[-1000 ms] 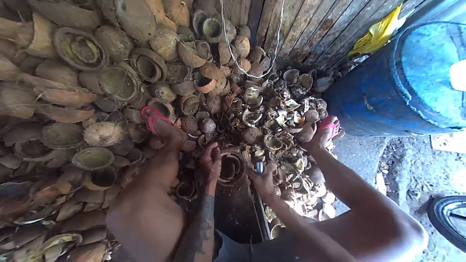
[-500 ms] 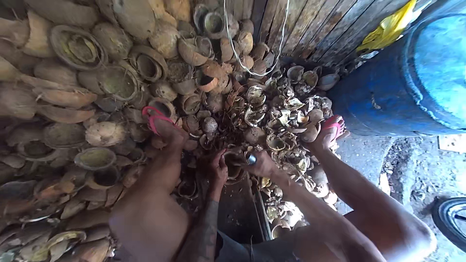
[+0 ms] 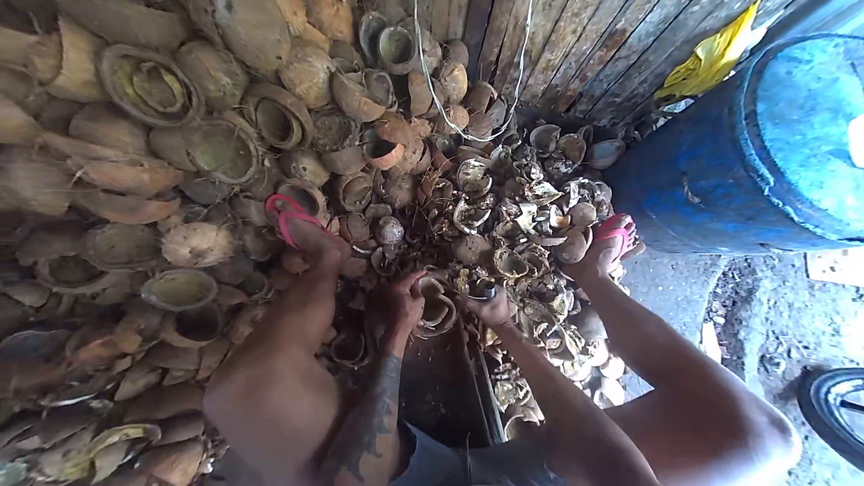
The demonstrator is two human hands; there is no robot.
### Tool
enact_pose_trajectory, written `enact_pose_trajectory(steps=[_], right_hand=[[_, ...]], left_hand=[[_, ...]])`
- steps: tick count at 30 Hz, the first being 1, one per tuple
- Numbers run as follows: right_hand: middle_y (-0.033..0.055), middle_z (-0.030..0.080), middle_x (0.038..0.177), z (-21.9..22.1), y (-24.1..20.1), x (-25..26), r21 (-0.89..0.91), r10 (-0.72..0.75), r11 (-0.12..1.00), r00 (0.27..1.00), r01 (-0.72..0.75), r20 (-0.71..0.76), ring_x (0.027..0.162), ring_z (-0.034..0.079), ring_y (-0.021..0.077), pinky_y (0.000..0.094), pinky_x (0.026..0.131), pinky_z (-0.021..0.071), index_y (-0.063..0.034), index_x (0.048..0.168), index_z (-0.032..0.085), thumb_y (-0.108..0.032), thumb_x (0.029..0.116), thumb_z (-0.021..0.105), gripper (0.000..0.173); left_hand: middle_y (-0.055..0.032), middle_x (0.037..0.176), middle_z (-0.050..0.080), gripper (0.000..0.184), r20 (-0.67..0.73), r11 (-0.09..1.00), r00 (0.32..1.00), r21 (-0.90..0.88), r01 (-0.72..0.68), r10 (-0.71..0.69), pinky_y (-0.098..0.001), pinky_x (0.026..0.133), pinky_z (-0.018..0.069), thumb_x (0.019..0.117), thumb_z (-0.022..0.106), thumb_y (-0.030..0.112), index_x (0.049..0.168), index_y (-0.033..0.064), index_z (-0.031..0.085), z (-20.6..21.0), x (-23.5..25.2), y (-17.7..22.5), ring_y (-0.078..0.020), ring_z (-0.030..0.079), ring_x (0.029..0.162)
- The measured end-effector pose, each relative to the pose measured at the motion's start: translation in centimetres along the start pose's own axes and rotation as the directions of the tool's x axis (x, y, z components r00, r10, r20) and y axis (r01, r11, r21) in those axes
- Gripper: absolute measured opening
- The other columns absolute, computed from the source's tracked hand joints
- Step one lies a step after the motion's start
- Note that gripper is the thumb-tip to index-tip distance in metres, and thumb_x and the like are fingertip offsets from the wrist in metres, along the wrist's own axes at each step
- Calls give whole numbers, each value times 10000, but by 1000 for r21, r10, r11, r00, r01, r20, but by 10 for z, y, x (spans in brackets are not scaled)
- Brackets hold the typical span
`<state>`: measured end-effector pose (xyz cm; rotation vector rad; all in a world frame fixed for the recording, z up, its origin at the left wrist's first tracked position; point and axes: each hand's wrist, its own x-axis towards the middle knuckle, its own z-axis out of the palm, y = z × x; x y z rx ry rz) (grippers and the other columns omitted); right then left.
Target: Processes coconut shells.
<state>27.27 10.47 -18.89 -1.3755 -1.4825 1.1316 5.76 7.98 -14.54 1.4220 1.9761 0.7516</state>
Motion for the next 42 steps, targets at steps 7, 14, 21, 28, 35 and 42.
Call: enact_pose_trajectory(steps=[7,14,21,28,35,42], right_hand=[[17,562,616,25,-72,-83,224,439,887,887,-403,-142,482,513,98,291,493,491,5,933,628,-194,921,753,236],[26,584,626,6,-67,-45,204,624,774,778,-600,-78,482,515,101,296,472,480,-1,944,637,-159,891,794,229],[52,655,790,-11,-47,101,-363,342,917,792,-164,506,718,616,135,374,734,548,-32,921,671,-245,694,955,421],[28,661,730,3,-60,-50,29,504,863,863,-505,29,586,592,102,307,574,532,-31,964,686,-205,809,868,295],[-26,385,502,50,-73,-88,611,875,403,483,-681,-39,388,362,91,284,390,383,-100,727,523,-251,984,683,338],[40,599,657,9,-75,-41,52,602,798,795,-600,-66,469,514,118,300,450,468,-18,940,629,-182,860,822,266]], left_hand=[[-178,1165,719,331,-298,946,942,-320,53,-153,-446,1028,519,1058,550,233,1237,-4,695,-1,-8,-7,-249,683,1115],[-195,1294,675,379,-134,884,989,-454,-115,60,-394,1121,462,1022,445,147,1262,-45,667,19,-12,-20,-245,602,1290],[-173,1316,678,356,-180,903,978,-394,-171,107,-418,1152,441,1022,472,152,1243,-8,700,18,-13,-27,-253,581,1332],[-67,1284,715,339,-213,995,972,-11,-101,97,-543,1193,324,1036,500,229,1261,125,731,15,-25,-21,-289,584,1308],[-36,1198,751,299,-269,991,958,-50,-121,103,-542,1161,348,1034,516,217,1172,153,773,22,-11,-22,-209,640,1235],[-35,1212,748,288,-196,992,977,-76,-96,80,-560,1194,345,1040,523,211,1177,155,770,21,-6,-19,-214,622,1288]])
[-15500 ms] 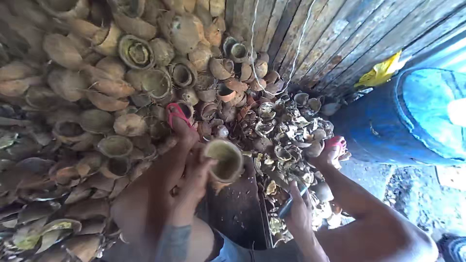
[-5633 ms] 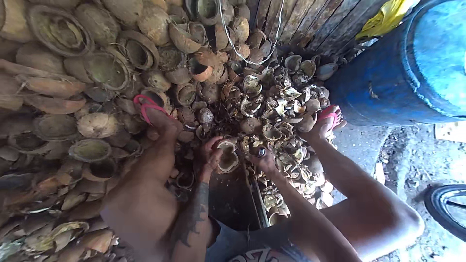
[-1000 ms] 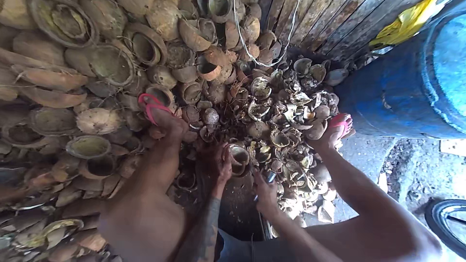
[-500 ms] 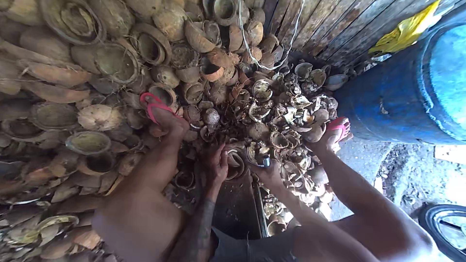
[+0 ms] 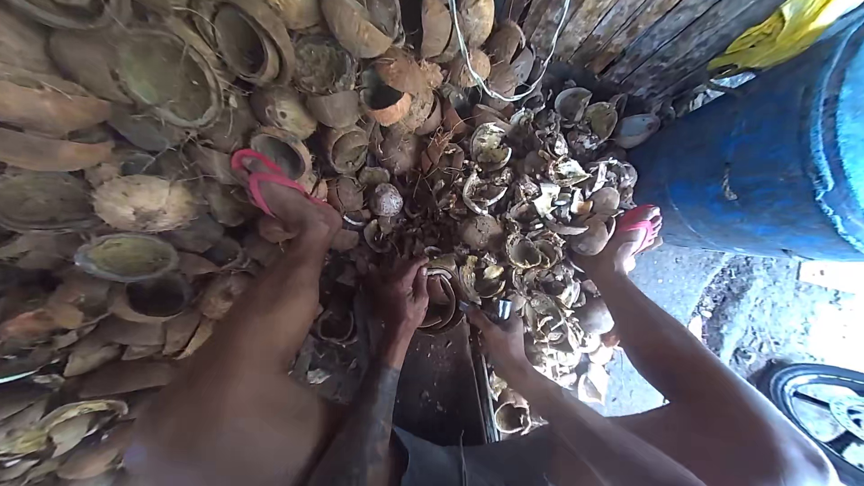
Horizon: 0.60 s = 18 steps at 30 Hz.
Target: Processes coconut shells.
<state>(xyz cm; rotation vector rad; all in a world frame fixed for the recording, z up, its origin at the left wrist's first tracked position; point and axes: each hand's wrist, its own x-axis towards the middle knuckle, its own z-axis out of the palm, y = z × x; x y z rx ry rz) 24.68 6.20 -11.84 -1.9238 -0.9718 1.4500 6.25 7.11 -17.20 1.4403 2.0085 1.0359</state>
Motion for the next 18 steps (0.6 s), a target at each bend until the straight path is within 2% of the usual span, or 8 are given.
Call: enact_pose_trajectory(steps=[2,5,7,9,11,13,15,18], right_hand=[[-11,651,684,-5,6,36,-156,-165,973,985,170,44,571,609,70,283,572,543,-65,883,663,-241,772,878,299],[-20,682,768,-9,6,49,-224,-239,939,964,259,115,685,659,45,265,685,582,-61,949,666,-278,754,890,368],[26,684,749,1,15,38,-133,-128,983,992,127,8,648,659,100,319,639,585,-29,960,675,-269,783,887,365],[109,666,801,22,22,5,81,195,979,973,-186,-121,690,631,198,424,652,543,13,1023,672,-312,865,832,395],[125,673,891,44,16,-31,425,515,793,853,-437,-81,771,638,208,433,713,555,-7,1092,667,-373,950,732,397],[-2,437,525,65,-1,-50,741,632,471,769,-479,96,409,430,99,275,405,415,-134,744,507,-412,1028,545,399],[-48,344,428,62,-6,-58,834,568,261,776,-486,274,325,367,75,235,353,373,-181,654,413,-413,1057,427,466],[-15,430,522,40,16,-47,661,369,700,929,-269,-13,389,388,79,253,381,387,-84,831,547,-141,993,649,199]], left_hand=[[-42,1193,751,289,-1,998,1000,-55,1,-1,-620,1217,266,1033,520,191,1167,135,770,4,5,-2,-194,643,1253],[-57,1214,743,285,19,997,1000,-79,27,-25,-588,1206,318,1035,522,168,1184,115,758,3,-1,-4,-196,643,1255],[-78,1210,738,282,18,995,1000,-101,19,-18,-486,1131,448,1042,516,151,1180,98,756,3,4,-2,-195,654,1220],[-89,1187,741,282,17,995,999,-92,33,-32,-462,1073,493,1043,510,143,1166,90,758,3,6,1,-198,672,1173],[-88,1165,745,277,12,995,998,-78,64,-63,-473,1050,499,1045,514,146,1154,90,762,1,3,4,-206,683,1142],[-74,1181,742,282,29,996,997,-43,79,-78,-479,1064,485,1052,510,157,1177,108,758,-3,1,5,-207,673,1162],[-65,1241,731,290,48,996,995,-15,90,-89,-471,1124,450,1067,503,173,1214,126,748,-4,-6,6,-213,641,1247],[-83,1186,748,288,17,999,999,-29,34,-33,-435,1086,486,1052,511,168,1178,104,762,-2,-1,2,-202,670,1190]])
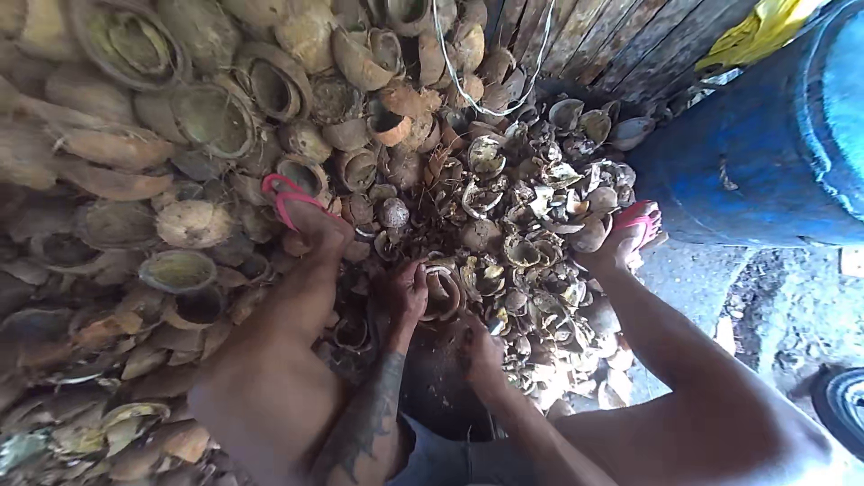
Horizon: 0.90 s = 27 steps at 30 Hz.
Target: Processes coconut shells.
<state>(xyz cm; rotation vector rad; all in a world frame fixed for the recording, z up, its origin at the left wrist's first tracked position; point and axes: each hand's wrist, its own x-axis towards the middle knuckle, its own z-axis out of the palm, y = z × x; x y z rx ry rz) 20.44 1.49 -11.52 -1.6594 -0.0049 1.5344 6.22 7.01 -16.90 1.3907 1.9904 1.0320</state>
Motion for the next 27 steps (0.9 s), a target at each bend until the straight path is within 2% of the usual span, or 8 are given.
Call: enact_pose_trajectory(steps=[4,6,12,14,16,19,22,27], right_hand=[[1,651,678,-20,-33,45,-492,-517,624,793,607,323,565,612,77,291,560,551,-32,892,669,-170,794,842,242],[-29,673,710,-14,-62,83,-547,-439,466,718,696,540,639,643,40,268,643,573,-68,849,681,-218,769,864,250],[45,668,823,13,-100,113,-607,-239,248,655,755,717,736,642,115,346,740,570,-28,989,669,-329,714,904,471],[21,630,771,4,-80,87,-642,-296,339,726,688,621,675,607,113,349,679,547,-40,980,654,-338,767,866,423],[24,592,668,-11,-45,52,-563,-340,621,834,546,434,541,550,109,314,548,509,-6,938,633,-227,849,824,306],[3,445,570,-9,-15,8,-237,-104,964,991,122,89,416,408,95,269,403,422,-25,1008,571,-178,991,692,196],[1,434,525,1,-19,15,-203,-70,977,997,66,-13,382,372,86,265,364,372,-26,943,588,-125,953,729,173],[23,580,586,-22,-18,93,-394,-265,854,936,340,233,419,443,90,274,402,395,-27,850,649,-111,770,858,239]], left_hand=[[-83,1100,757,288,-5,998,1000,-53,-28,28,-423,1050,502,1036,510,148,1138,77,769,5,3,-5,-165,695,1090],[-69,1123,758,302,-4,1000,1000,-10,-21,21,-524,1134,388,1025,506,179,1148,109,773,6,8,-5,-185,682,1133],[-87,1180,748,280,59,1000,998,-6,1,-1,-479,1036,517,1055,516,167,1190,102,753,2,5,1,-215,699,1130],[-106,1209,736,297,13,993,999,-110,-41,43,-429,1062,514,1055,507,155,1222,61,734,-1,4,-5,-202,685,1159],[-129,1247,718,312,-50,977,999,-211,10,-21,-428,1073,506,1052,512,158,1262,30,705,-10,-3,-1,-211,670,1183],[-148,1317,673,379,6,986,998,-151,67,-67,-487,1139,404,1051,499,263,1308,55,685,-13,-13,7,-271,590,1279],[-170,1336,657,374,38,985,999,-165,45,-39,-465,1162,405,1050,457,219,1280,27,682,-1,-10,2,-275,571,1319],[-161,1249,706,359,-58,953,990,-268,-139,128,-402,1113,483,1030,429,133,1192,-25,709,10,-6,-1,-226,633,1253]])
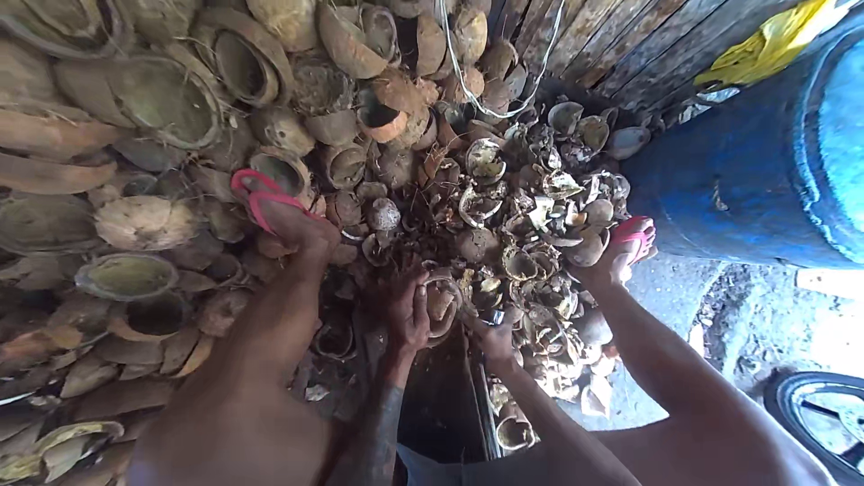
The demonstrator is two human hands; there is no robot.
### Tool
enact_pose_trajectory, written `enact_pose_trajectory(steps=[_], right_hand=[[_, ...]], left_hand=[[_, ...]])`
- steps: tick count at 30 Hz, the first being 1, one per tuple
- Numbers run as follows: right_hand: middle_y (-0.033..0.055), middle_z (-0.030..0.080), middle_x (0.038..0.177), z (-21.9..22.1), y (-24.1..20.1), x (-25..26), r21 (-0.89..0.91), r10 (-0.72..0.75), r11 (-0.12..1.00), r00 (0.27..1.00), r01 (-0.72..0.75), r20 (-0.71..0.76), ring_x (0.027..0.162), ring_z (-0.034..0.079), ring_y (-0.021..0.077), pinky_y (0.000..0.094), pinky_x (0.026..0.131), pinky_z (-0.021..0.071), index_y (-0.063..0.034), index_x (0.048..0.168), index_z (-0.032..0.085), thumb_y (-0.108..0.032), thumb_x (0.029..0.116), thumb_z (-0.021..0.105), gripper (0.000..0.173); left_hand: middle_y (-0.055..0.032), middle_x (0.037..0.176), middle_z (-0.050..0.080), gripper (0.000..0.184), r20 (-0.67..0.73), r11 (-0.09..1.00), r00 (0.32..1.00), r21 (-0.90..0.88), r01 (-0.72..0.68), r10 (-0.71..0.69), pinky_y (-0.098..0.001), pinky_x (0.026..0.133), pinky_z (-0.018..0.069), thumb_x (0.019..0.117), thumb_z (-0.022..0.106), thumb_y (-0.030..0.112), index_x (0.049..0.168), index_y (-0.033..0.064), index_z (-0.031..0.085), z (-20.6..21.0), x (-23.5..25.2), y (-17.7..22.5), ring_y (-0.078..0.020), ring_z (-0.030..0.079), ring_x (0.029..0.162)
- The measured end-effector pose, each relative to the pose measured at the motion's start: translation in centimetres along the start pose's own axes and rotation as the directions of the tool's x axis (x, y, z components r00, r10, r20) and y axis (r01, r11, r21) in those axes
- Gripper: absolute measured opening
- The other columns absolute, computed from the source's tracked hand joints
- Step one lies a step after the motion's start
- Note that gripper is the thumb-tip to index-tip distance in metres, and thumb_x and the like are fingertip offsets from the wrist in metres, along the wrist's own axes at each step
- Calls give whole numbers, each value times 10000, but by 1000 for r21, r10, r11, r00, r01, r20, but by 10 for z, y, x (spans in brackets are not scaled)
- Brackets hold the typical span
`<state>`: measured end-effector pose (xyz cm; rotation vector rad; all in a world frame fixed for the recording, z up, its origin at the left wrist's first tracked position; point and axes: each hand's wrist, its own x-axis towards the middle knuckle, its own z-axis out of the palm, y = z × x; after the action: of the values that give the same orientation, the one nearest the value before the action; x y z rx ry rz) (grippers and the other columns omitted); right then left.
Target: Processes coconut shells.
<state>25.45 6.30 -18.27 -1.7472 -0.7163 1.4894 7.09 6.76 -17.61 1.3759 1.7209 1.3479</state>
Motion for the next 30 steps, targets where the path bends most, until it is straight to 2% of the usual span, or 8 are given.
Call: enact_pose_trajectory(steps=[6,9,14,16,19,23,28,30], right_hand=[[5,676,723,-7,-17,-3,-370,-456,759,843,536,287,643,642,73,286,646,579,-42,883,696,-240,736,878,307],[124,738,917,-6,-60,-13,-611,-281,497,780,616,558,869,719,264,525,819,576,-51,1064,729,-421,837,778,438],[60,682,803,-1,-30,-80,-188,-273,941,960,280,66,669,651,110,300,647,578,26,1043,649,-75,827,782,274],[69,605,695,4,-27,-101,49,-106,993,991,110,-85,481,516,118,286,442,473,19,1006,601,-5,863,743,203],[46,575,635,11,-17,-68,69,-107,991,989,114,-101,445,490,105,283,424,467,18,979,587,-33,861,768,223],[-28,683,761,-12,-26,42,-235,-501,779,802,582,325,702,649,23,246,706,586,-48,864,666,-206,692,907,336],[87,707,780,15,-117,88,-380,-314,376,502,845,806,723,692,182,449,702,582,-49,912,716,-387,702,899,439],[80,725,834,23,-126,85,-406,-254,424,536,810,805,777,704,178,447,758,589,-60,964,727,-351,706,916,432]], left_hand=[[-125,1252,713,332,17,994,998,95,54,-56,-410,1076,505,1052,447,135,1214,30,717,-3,2,6,-202,659,1209],[-141,1216,714,324,107,985,984,111,130,-142,-467,1015,522,1079,445,146,1245,35,700,-7,6,12,-234,683,1125],[-152,1160,734,307,-64,989,992,96,114,-108,-427,1027,523,1063,484,139,1213,13,721,0,-7,14,-223,693,1106],[-148,1172,729,301,-58,993,994,57,100,-97,-400,1034,520,1054,494,138,1200,10,724,2,-7,17,-203,685,1121],[-111,1170,742,309,41,994,993,45,104,-106,-384,1025,534,1068,483,165,1181,37,740,-4,4,10,-165,694,1117],[-129,1140,755,318,44,998,998,23,54,-55,-358,1045,530,1051,469,126,1142,-8,743,-5,14,-2,-172,703,1123],[-103,1102,758,291,161,980,976,157,120,-145,-407,960,561,1076,496,177,1180,47,734,-14,20,9,-171,723,1008],[-89,1084,762,288,150,980,981,175,99,-126,-393,952,560,1073,506,189,1169,68,748,-15,22,10,-151,722,995]])
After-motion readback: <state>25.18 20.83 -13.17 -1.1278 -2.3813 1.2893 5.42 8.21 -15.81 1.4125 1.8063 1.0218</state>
